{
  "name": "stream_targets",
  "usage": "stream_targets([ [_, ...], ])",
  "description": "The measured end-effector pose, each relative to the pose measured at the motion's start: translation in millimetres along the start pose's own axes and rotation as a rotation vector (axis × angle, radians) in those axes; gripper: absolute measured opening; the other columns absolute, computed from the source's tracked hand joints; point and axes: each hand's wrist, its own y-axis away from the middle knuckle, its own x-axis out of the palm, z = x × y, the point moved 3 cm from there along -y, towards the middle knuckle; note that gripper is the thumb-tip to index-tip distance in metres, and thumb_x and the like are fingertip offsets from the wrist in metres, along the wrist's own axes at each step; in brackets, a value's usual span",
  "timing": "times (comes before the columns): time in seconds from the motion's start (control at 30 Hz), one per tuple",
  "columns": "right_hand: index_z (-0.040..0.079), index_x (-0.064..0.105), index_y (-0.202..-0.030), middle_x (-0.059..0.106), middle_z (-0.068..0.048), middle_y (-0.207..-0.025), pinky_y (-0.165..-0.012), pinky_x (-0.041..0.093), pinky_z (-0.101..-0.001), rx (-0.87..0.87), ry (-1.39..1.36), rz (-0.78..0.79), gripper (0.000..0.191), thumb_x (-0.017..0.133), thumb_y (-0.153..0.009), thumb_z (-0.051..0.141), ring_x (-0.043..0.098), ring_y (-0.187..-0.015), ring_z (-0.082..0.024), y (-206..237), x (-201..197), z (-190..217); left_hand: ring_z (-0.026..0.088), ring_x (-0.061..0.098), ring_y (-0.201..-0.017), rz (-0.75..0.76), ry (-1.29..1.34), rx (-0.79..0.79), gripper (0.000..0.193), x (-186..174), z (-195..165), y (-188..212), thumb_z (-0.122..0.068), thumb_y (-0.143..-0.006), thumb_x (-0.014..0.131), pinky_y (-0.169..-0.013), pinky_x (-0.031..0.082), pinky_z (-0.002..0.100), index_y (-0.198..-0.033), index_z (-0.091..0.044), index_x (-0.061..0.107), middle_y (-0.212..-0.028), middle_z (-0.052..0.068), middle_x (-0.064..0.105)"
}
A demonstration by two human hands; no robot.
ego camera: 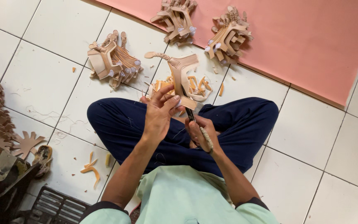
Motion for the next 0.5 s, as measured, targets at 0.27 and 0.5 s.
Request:
stream_targets([
  [0.27,-0.001,0.063,-0.092,0.045,0.005,-0.057,-0.037,0.028,-0.0195,-0.018,-0.038,-0.033,0.054,0.064,-0.099,0.053,0.037,-0.042,-0.002,5.3,1.9,-2.0,0.014,0.071,-0.099,0.079,-0.39,-0.06,0.059,13.5,-17.5,-3.8,-0.008,-0.091,0.073,-0.083,0.066,0.03,-0.143,0.001,0.046,-0.112,0.008,0.067],
  [0.5,0.001,0.063,-0.1,0.054,0.005,-0.068,-0.046,0.039,-0.018,-0.065,0.045,0.072,0.063,0.056,-0.099,0.064,0.048,-0.051,-0.002,6.3,4.8,17.9,0.014,0.071,-0.096,0.188,-0.494,0.104,0.055,14.4,-47.0,-16.8,-0.01,-0.093,0.075,-0.083,0.064,0.029,-0.143,0.005,0.056,-0.113,0.012,0.073],
])
